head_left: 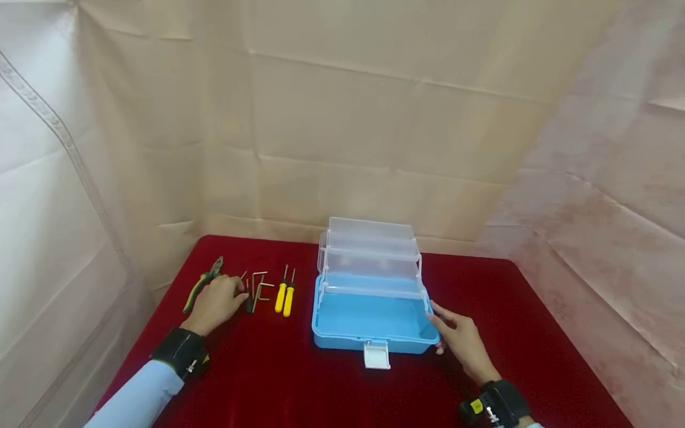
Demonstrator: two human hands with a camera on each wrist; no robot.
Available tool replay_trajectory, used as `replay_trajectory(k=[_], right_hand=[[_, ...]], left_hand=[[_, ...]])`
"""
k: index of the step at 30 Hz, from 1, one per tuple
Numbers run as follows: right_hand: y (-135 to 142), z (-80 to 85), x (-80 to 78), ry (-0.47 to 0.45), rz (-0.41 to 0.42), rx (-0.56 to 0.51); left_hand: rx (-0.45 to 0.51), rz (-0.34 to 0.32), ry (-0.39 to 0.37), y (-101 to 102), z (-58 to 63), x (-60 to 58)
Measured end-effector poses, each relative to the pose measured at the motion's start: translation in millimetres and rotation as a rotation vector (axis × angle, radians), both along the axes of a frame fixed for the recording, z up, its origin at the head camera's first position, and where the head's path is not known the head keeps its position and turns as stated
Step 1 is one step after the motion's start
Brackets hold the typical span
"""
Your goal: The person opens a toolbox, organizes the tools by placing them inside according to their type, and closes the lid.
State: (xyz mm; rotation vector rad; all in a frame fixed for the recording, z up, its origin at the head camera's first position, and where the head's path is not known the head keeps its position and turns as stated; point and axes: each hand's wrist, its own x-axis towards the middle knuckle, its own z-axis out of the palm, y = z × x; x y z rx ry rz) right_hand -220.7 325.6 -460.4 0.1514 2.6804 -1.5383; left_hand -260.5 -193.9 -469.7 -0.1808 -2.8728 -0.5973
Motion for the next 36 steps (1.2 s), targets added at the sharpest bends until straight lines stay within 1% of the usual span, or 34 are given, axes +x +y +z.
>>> replay_trajectory(k=[4, 8, 11, 13, 15, 18, 20, 23, 26, 31, 33, 36], right_hand=[[1, -1.7, 2.2, -0.002, -0.029, -0.019], [5, -0.3, 2.3, -0.020, -0.028, -0.040], [7, 1.7, 0.5, -0.014, -0.018, -0.068], [8, 2.3, -0.2, -0.021, -0.018, -0.087], [8, 2.1, -0.3, -0.038, -0.019, -0.101], [8, 0.8, -0.2, -0.052, -0.020, -0.117], [8, 0.2, 0.5, -0.053, -0.025, -0.121], [8, 0.1, 3.4, -0.062, -0.034, -0.114], [11, 0.0, 7.5, -0.069, -0.051, -0.113], [14, -3.4, 16.3, -0.074, -0.088, -0.139], [13, -5.3, 19.2, -0.079, -0.091, -0.151], [10, -6.3, 19.4, -0.069, -0.075, -0.159]], left_hand=[[0.022, -0.014, -0.008, 0, -1.5, 0.5], [0.014, 0.006, -0.022, -3, 3.6, -4.5], [-0.033, 0.007, 0.018, -8, 7.2, -7.9], [-0.057, -0.007, 0.033, -12, 8.1, -8.3], [-0.051, -0.012, 0.014, -15, 8.6, -6.3], [-0.018, 0.005, -0.035, -17, 8.0, -2.9], [0.000, 0.017, -0.046, -17, 7.6, -1.1], [-0.013, 0.016, -0.029, -17, 5.7, 1.1], [-0.034, 0.000, -0.014, -15, 3.3, 2.8], [-0.084, -0.023, 0.000, -10, -0.9, 5.4], [-0.099, -0.022, 0.004, -10, -1.3, 7.6], [-0.110, -0.022, 0.020, -12, 1.4, 11.6]])
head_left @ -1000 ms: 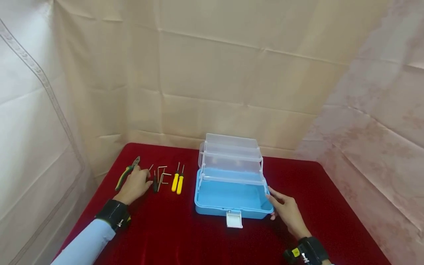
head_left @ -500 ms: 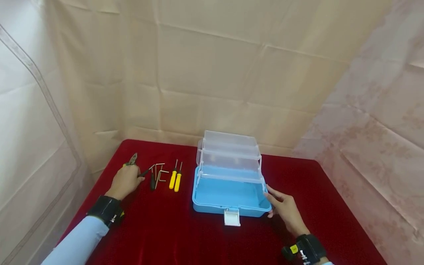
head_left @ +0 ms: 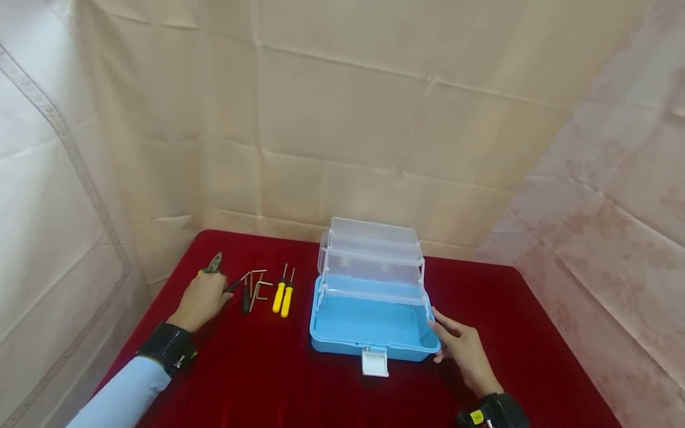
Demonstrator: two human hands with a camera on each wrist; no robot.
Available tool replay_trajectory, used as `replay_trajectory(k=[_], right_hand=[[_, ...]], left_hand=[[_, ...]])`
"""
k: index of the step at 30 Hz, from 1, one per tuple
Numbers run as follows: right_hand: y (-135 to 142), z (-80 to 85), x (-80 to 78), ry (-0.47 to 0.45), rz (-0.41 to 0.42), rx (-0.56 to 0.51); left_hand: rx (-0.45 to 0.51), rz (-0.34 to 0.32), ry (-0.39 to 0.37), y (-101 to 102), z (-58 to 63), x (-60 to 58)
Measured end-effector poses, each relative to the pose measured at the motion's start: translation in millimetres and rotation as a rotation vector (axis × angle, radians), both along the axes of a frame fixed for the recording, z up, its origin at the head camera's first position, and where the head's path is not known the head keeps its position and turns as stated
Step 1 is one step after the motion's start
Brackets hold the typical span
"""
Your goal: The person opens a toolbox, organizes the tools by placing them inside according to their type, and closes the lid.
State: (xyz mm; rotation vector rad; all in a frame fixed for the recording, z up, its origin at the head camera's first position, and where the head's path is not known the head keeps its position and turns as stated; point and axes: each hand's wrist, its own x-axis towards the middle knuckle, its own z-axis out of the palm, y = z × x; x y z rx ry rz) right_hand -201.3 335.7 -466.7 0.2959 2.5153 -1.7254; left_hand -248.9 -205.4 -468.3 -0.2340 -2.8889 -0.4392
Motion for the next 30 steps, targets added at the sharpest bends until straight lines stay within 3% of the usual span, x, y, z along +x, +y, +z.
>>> replay_trajectory(k=[15, 22, 30], right_hand=[[0, -1.3, 2.3, 0.013, -0.002, 0.001], [1, -1.8, 2.7, 0.029, 0.007, 0.008], [1, -2.9, -0.2, 0.028, 0.001, 0.046]], left_hand=[[0.039, -0.025, 0.173, -4, -3.6, 1.7], [0.128, 0.008, 0.088, -5, 7.2, 3.4], [0.168, 0.019, -0.007, -5, 14.2, 3.8]])
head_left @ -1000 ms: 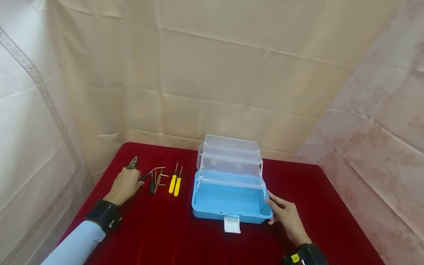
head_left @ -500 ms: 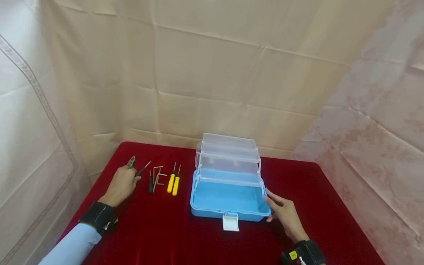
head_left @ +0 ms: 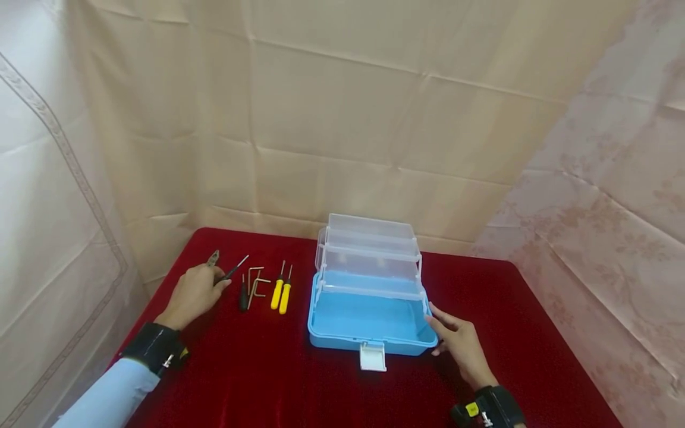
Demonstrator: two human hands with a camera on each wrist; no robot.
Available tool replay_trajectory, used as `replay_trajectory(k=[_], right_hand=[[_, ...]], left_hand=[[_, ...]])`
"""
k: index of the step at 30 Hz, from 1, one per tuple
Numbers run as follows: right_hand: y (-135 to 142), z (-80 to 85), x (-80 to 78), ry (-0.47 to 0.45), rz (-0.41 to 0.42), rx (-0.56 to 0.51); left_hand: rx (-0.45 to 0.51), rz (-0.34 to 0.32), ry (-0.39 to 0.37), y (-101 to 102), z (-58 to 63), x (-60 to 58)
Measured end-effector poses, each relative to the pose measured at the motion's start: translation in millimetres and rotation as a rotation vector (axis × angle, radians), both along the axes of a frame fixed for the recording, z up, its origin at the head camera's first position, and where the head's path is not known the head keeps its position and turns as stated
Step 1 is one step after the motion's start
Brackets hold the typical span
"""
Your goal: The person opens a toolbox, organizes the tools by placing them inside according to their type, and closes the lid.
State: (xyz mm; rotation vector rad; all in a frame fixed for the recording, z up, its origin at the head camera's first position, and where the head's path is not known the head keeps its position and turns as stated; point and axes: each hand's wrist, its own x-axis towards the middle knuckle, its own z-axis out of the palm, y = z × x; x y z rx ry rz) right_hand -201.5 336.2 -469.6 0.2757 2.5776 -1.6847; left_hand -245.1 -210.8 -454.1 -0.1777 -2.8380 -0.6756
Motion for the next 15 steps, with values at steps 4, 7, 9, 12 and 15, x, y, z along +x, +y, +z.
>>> replay_trajectory(k=[4, 7, 9, 12, 15], right_hand=[[-1, 0.9, 0.3, 0.013, -0.009, 0.008], [-3, 1.2, 0.5, 0.021, -0.007, 0.012], [-4, 1.0, 0.8, 0.024, -0.007, 0.013], [-3, 0.9, 1.6, 0.025, -0.013, 0.016], [0, 0.9, 2.1, 0.012, -0.029, 0.012]], left_hand=[[0.011, -0.028, 0.005, 2, 3.1, -1.1], [0.030, -0.039, 0.006, 3, 6.3, -0.3], [0.043, -0.040, -0.007, 4, 8.1, 0.4], [0.056, -0.042, -0.023, 6, 10.3, 0.6], [0.046, -0.043, -0.026, 8, 11.6, 0.1]])
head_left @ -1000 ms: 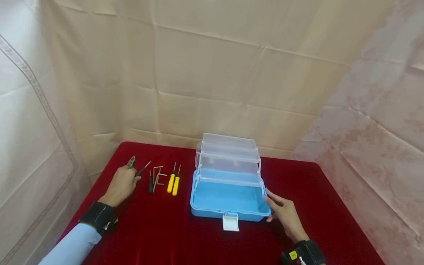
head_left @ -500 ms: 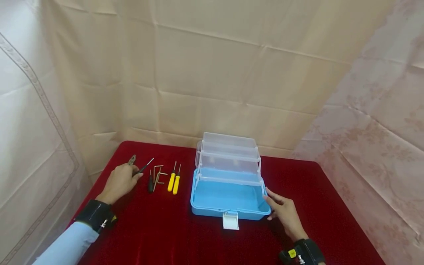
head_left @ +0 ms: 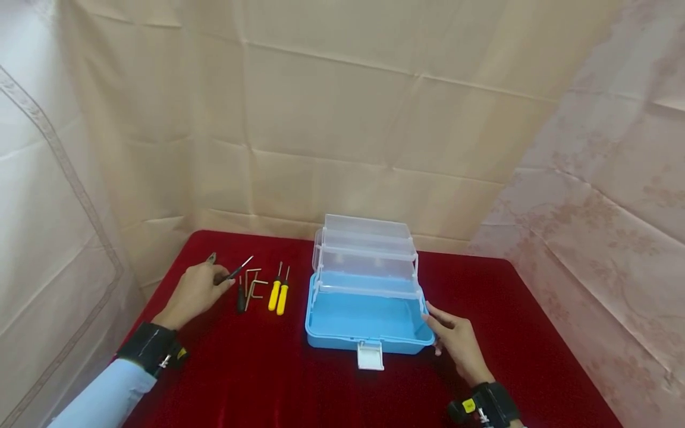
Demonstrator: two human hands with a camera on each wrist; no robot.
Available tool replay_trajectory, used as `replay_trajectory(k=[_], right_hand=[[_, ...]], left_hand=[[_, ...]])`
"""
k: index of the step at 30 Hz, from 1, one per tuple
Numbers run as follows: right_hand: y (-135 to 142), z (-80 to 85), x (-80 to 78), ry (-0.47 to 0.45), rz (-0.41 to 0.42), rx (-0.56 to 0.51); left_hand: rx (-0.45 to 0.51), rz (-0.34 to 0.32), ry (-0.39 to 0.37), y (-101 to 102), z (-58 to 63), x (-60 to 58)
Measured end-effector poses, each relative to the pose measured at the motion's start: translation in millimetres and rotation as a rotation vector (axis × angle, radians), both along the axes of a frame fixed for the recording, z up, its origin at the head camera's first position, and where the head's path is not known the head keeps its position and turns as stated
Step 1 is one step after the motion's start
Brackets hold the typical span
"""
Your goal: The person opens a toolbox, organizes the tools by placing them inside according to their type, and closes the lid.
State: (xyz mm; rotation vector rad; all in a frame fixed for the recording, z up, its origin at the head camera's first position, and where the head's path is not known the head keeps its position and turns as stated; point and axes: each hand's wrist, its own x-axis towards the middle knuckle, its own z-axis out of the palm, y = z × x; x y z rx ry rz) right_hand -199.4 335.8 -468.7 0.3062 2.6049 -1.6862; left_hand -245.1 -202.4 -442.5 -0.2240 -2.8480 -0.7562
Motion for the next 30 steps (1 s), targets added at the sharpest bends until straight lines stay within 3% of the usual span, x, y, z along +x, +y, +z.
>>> replay_trajectory(k=[8, 14, 24, 30], right_hand=[[4, 7.5, 1.4, -0.013, -0.023, -0.028], [3, 11.0, -2.0, -0.003, -0.014, -0.042], [-4, 6.7, -0.9, 0.004, -0.014, -0.044], [-5, 4.2, -1.6, -0.014, -0.019, -0.052]], left_hand=[[-0.004, -0.033, 0.025, 5, 1.9, -2.2], [0.004, -0.020, 0.047, 3, 4.0, -2.5], [-0.015, 0.002, -0.020, 3, 2.9, 0.9], [-0.037, 0.004, -0.012, 3, 2.4, 4.1]])
